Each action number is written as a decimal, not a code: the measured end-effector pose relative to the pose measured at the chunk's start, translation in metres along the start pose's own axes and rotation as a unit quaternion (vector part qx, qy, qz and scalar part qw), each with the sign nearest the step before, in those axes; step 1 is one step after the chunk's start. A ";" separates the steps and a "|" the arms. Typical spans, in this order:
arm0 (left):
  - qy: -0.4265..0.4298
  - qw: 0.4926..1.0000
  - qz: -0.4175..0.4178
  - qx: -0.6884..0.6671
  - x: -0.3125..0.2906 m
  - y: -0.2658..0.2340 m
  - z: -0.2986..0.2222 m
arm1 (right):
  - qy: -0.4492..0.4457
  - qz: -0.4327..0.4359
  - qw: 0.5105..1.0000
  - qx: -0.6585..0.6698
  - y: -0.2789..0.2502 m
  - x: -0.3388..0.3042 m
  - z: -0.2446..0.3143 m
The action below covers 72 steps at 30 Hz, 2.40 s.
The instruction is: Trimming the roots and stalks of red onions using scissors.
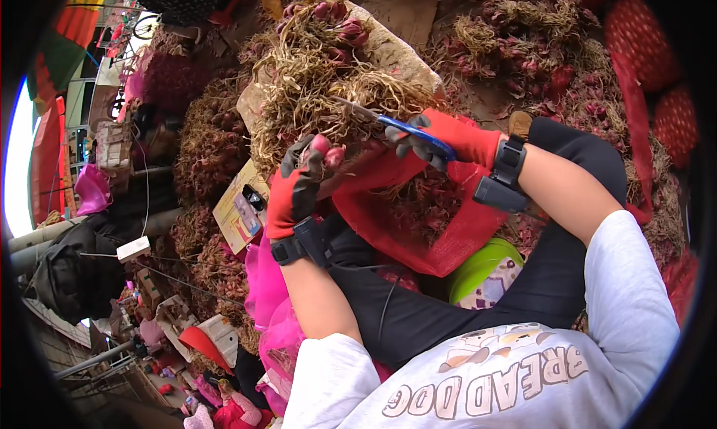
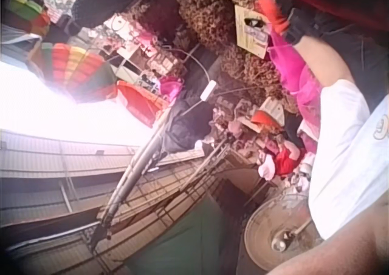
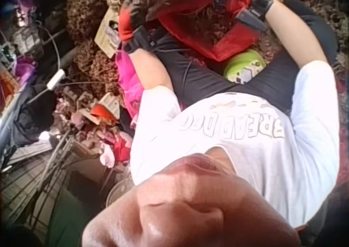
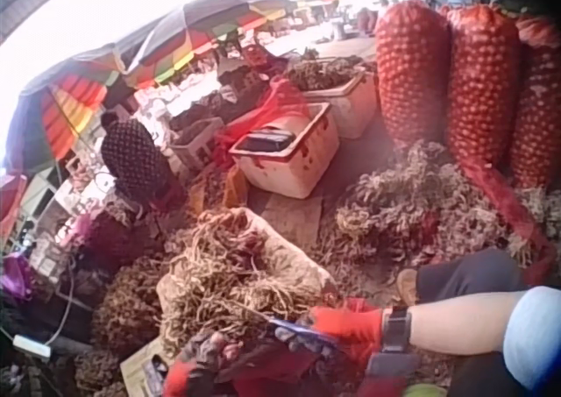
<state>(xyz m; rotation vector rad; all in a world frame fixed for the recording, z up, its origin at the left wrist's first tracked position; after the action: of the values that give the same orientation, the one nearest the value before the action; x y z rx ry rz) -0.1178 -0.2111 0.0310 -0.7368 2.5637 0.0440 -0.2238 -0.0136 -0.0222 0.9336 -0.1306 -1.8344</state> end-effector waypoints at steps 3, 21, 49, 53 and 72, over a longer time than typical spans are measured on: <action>0.034 0.998 0.004 0.046 -0.006 -0.014 -0.002 | 0.014 0.024 1.000 -0.011 0.021 -0.013 0.006; 0.096 0.982 0.025 0.163 -0.013 -0.015 -0.011 | 0.046 0.008 0.990 -0.136 0.025 -0.013 -0.018; 0.183 0.966 0.032 0.180 -0.026 -0.002 -0.021 | 0.077 0.013 0.988 -0.134 0.032 0.002 -0.017; 0.181 0.965 0.013 0.188 -0.027 -0.001 -0.021 | -0.028 0.027 0.997 -0.062 0.025 0.004 -0.005; 0.221 0.960 0.033 0.168 -0.033 0.017 -0.029 | 0.150 0.054 0.985 -0.070 0.041 -0.038 -0.031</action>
<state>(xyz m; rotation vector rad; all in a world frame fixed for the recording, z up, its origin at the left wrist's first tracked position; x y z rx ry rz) -0.1141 -0.1852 0.0697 -0.5768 2.9002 -0.5840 -0.1668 0.0088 -0.0034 1.0704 0.1312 -1.5623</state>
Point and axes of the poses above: each hand's wrist, its own x-axis towards the middle knuckle, its own y-axis out of the palm, z = x × y, the point moved 7 cm from there along x, towards the middle knuckle, and after that the axes turned 7 degrees about -z, right-handed, at the moved point
